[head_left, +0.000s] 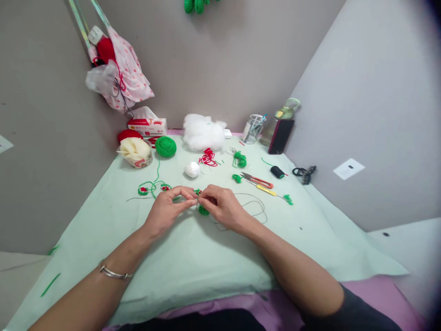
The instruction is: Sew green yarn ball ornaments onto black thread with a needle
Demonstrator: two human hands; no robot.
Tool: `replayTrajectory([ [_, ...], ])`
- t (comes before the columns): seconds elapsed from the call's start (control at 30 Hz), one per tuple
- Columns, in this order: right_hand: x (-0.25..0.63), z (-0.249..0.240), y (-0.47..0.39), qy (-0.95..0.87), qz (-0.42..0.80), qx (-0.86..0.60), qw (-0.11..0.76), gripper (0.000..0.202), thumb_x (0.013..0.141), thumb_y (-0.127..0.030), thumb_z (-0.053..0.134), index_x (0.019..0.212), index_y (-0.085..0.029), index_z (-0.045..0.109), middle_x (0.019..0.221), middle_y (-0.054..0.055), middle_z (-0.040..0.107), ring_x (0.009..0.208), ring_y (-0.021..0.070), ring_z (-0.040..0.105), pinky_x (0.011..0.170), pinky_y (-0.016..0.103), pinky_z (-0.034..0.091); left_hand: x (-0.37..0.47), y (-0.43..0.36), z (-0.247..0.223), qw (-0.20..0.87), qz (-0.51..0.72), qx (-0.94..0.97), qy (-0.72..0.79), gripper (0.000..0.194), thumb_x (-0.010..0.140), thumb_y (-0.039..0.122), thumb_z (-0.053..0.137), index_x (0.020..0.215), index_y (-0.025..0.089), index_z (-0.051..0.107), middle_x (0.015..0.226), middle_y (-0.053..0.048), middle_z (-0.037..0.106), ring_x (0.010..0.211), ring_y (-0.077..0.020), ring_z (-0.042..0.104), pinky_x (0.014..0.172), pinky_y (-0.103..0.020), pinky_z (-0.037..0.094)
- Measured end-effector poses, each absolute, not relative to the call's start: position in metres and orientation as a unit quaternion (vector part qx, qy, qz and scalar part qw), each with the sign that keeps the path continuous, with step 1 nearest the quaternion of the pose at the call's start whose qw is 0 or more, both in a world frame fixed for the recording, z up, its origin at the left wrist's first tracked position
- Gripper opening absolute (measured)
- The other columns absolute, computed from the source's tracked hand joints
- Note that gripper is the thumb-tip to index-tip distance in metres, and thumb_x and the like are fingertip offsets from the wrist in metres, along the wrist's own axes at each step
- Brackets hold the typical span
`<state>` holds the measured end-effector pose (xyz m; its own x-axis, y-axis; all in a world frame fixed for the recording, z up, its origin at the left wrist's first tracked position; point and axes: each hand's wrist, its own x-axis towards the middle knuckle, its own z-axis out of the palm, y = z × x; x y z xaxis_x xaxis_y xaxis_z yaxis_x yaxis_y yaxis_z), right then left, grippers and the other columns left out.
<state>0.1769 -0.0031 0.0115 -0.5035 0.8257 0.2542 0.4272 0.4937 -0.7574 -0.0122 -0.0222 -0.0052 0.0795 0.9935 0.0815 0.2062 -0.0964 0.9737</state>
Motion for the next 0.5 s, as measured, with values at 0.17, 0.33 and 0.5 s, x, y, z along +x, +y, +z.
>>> replayTrajectory([
  [0.17, 0.1762, 0.0117, -0.0045, -0.806, 0.318, -0.386, 0.315, 0.014, 0.09, -0.012, 0.059, 0.08, -0.015, 0.069, 0.075, -0.001, 0.061, 0.062, 0.0083, 0.049, 0.063, 0.023, 0.037, -0.0121, -0.0226, -0.0015, 0.461, 0.457, 0.566, 0.508, 0.021, 0.073, 0.038, 0.077, 0.068, 0.022, 0.065, 0.09, -0.005, 0.075, 0.109, -0.0284, 0.066, 0.101, -0.043, 0.043],
  [0.33, 0.176, 0.0126, -0.0048, -0.805, 0.325, -0.388, 0.311, 0.015, 0.09, -0.011, 0.059, 0.078, -0.015, 0.068, 0.077, -0.001, 0.062, 0.063, 0.0084, 0.05, 0.064, 0.022, 0.037, -0.0119, -0.0225, -0.0031, 0.464, 0.464, 0.556, 0.51, 0.025, 0.072, 0.041, 0.078, 0.068, 0.022, 0.064, 0.091, -0.004, 0.073, 0.1, -0.0255, 0.066, 0.097, -0.04, 0.045],
  [0.5, 0.1759, 0.0111, -0.0056, -0.804, 0.326, -0.384, 0.316, 0.014, 0.09, -0.012, 0.06, 0.079, -0.015, 0.067, 0.078, 0.0, 0.063, 0.065, 0.0088, 0.051, 0.065, 0.022, 0.038, -0.012, -0.0224, -0.0042, 0.474, 0.457, 0.555, 0.508, 0.027, 0.073, 0.043, 0.078, 0.071, 0.021, 0.064, 0.092, -0.004, 0.072, 0.094, -0.0235, 0.066, 0.09, -0.038, 0.047],
])
